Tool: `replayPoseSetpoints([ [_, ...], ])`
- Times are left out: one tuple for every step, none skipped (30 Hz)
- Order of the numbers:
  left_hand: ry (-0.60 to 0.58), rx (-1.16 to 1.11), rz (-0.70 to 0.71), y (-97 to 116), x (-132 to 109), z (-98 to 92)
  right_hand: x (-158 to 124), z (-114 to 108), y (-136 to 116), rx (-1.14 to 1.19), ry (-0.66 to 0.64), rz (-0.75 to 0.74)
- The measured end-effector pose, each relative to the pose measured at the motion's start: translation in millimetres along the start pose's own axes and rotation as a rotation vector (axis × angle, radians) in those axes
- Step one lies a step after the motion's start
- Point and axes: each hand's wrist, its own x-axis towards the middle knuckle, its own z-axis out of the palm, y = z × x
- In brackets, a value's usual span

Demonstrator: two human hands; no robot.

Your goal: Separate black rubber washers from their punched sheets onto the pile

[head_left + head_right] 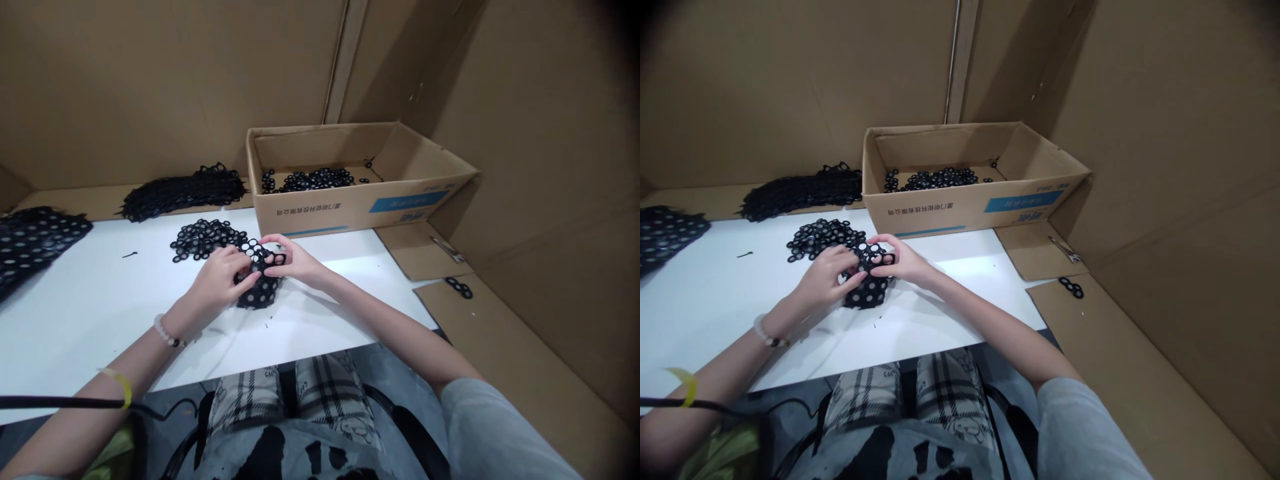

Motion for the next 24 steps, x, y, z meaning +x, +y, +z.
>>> replayPoseSetpoints([
  [0.042, 0.028, -0.022, 0.2, -0.5, -0.2, 0.5, -0.3, -0.4, 0.000, 0.011, -0.001],
  [0.087, 0.048, -0.044, 0.6, -1.0, -0.3, 1.1, -0.6, -0.4, -0.008, 0.021, -0.004],
  [0.128, 0.060, -0.061, 1.1, -1.3, -0.3, 1.7, -0.9, -0.3, -0.017, 0.030, -0.008],
  [0.160, 0.067, -0.068, 1.6, -1.6, -0.4, 2.2, -1.2, 0.1, -0.025, 0.036, -0.014],
  [0.180, 0.070, -0.065, 2.1, -1.7, -0.5, 2.5, -1.5, 0.6, -0.028, 0.040, -0.021],
  [0.182, 0.071, -0.051, 2.8, -1.7, -0.6, 2.7, -1.6, 1.4, -0.027, 0.039, -0.027],
  [0.162, 0.068, -0.030, 3.4, -1.5, -0.8, 2.8, -1.7, 2.3, -0.025, 0.035, -0.031],
  [0.126, 0.062, -0.006, 4.2, -1.2, -0.9, 2.9, -1.6, 3.5, -0.026, 0.026, -0.035],
  [0.080, 0.053, 0.016, 5.0, -0.8, -1.1, 2.9, -1.4, 4.7, -0.029, 0.016, -0.040],
  [0.034, 0.039, 0.031, 5.8, -0.5, -1.1, 2.8, -1.2, 6.0, -0.036, 0.003, -0.045],
  [-0.003, 0.023, 0.040, 6.6, -0.2, -1.1, 2.8, -1.0, 7.3, -0.045, -0.012, -0.053],
  [-0.027, 0.003, 0.041, 7.4, 0.1, -1.0, 2.8, -0.7, 8.3, -0.057, -0.027, -0.062],
  [-0.037, -0.019, 0.039, 8.1, 0.2, -1.0, 2.8, -0.5, 9.2, -0.070, -0.039, -0.073],
  [-0.041, -0.043, 0.034, 8.7, 0.3, -1.1, 2.8, -0.3, 9.8, -0.084, -0.047, -0.082],
  [-0.043, -0.066, 0.029, 9.1, 0.2, -1.2, 2.9, -0.2, 10.1, -0.102, -0.047, -0.089],
  [-0.044, -0.085, 0.021, 9.3, 0.1, -1.4, 2.9, -0.1, 10.1, -0.122, -0.040, -0.095],
  [-0.045, -0.101, 0.011, 9.4, -0.2, -1.6, 2.9, 0.0, 9.9, -0.142, -0.027, -0.099],
  [-0.045, -0.117, -0.001, 9.5, -0.5, -1.6, 2.9, 0.1, 9.5, -0.160, -0.015, -0.102],
  [-0.043, -0.141, -0.015, 9.4, -1.0, -1.2, 2.8, 0.4, 9.0, -0.174, -0.010, -0.103],
  [-0.040, -0.173, -0.030, 9.4, -1.4, -0.3, 2.7, 0.8, 8.5, -0.182, -0.012, -0.103],
  [-0.031, -0.211, -0.045, 9.3, -1.9, 1.0, 2.6, 1.3, 8.1, -0.186, -0.020, -0.103],
  [-0.020, -0.252, -0.059, 9.4, -2.3, 2.8, 2.5, 1.7, 7.6, -0.189, -0.030, -0.101],
  [-0.009, -0.289, -0.071, 9.4, -2.6, 4.8, 2.4, 2.2, 7.2, -0.192, -0.034, -0.098],
  [-0.002, -0.316, -0.080, 9.5, -2.7, 6.8, 2.4, 2.4, 6.8, -0.193, -0.031, -0.093],
])
